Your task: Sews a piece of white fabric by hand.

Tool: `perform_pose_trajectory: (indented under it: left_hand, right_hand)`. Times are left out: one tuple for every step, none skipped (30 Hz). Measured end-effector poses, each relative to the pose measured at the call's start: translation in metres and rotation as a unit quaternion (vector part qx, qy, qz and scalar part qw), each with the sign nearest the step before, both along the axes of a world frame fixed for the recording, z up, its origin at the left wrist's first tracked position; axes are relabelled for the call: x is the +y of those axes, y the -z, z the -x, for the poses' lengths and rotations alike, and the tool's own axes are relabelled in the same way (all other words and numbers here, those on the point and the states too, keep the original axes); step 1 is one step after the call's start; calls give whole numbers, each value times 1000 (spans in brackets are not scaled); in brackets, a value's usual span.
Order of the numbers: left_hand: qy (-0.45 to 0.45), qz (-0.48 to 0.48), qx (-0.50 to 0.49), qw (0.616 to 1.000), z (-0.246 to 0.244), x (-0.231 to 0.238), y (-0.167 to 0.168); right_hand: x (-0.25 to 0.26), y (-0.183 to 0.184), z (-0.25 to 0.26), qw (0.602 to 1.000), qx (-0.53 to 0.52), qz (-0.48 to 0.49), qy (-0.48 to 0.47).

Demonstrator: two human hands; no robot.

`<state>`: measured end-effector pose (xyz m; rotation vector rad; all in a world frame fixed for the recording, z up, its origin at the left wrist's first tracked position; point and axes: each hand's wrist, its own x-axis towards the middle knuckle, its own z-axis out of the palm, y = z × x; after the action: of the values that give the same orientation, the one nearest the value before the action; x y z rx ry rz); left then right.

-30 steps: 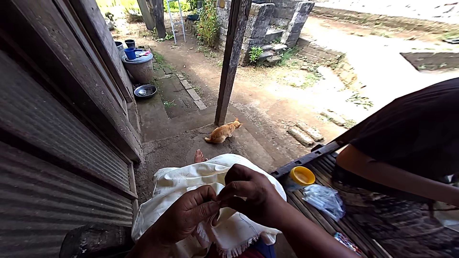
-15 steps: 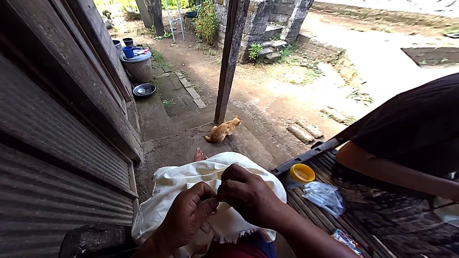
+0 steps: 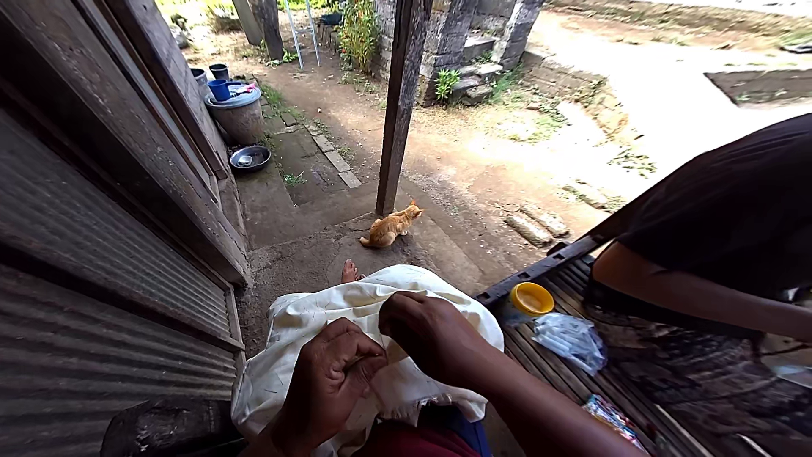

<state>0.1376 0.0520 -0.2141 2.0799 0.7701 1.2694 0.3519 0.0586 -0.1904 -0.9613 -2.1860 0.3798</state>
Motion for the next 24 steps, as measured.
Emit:
perform_pose_trajectory:
  left_hand:
    - [-16,-7,-2,1000,2,2,0]
    - [-31,-11,-2,999,3,3,-1]
    - [-37,-13,-1,999,5,4,-1]
    - [-30,-12,4,999,5,4,0]
    - [-14,-8,10,1000,5,2,1]
    - [3,-3,12,1000,4,0,1]
    - [11,-1,8,1000,2,-1,1]
    - [8,-2,1,1000,2,-1,1]
    - [-5,-7,-4,1000,2,1,1]
    - [-23,-11,-6,1000,3,3,1]
    - [-34,-15,-4,999,4,5,1]
    - [-32,-16,1,999,4,5,2]
    - [-20,-14,8,1000,4,4,4]
    - [-4,-10,11,1000,3,2,5]
    - [6,-8,9,1000,1,1,5]
    - [4,-10,3,1000,1,1,4]
    - [-7,-16,-2,1000,1,2,4]
    - [-27,-29,-4,999,1,4,4]
    - [-46,-46,1,998,1,6,4]
    - [-58,-63,11,996,1,7,6]
    - [-59,-78,21,995,1,6,8]
    - [-56,-87,30,994,-1,4,10]
    - [-55,-93,33,994,-2,2,11]
    - [-60,-94,33,993,-3,2,11]
  right_hand:
    - [0,2,-1,1000,-16,10,-1]
    - [-1,2,-3,999,-22,1,-30]
    - [-2,1,-4,997,-18,-16,-77]
    - [-3,-2,-4,992,-5,-33,-121]
    - [-5,-5,-2,989,13,-46,-139]
    - [-6,-6,0,992,19,-54,-117]
    - [-6,-5,2,996,12,-53,-66]
    - [-4,-3,3,999,-5,-42,-15]
    - [-3,0,3,999,-22,-24,8]
    - [-3,1,2,999,-30,-12,-8]
    - [-4,-1,0,998,-28,-14,-51]
    - [-4,-3,-1,995,-18,-23,-99]
    - [-5,-5,-1,991,-1,-35,-125]
    - [-6,-6,1,993,8,-47,-113]
    - [-5,-6,3,996,3,-54,-68]
    - [-4,-4,4,999,-12,-50,-18]
    - [-2,-3,4,999,-29,-36,10]
    - [-2,-3,2,999,-39,-23,0]
    - [-2,-4,1,998,-38,-26,-37]
    - [-3,-6,0,996,-29,-36,-81]
    - [-4,-8,1,993,-13,-47,-107]
    - [-5,-9,3,994,-3,-56,-97]
    - [-5,-9,4,997,-7,-57,-57]
    - [-3,-7,5,999,-21,-46,-7]
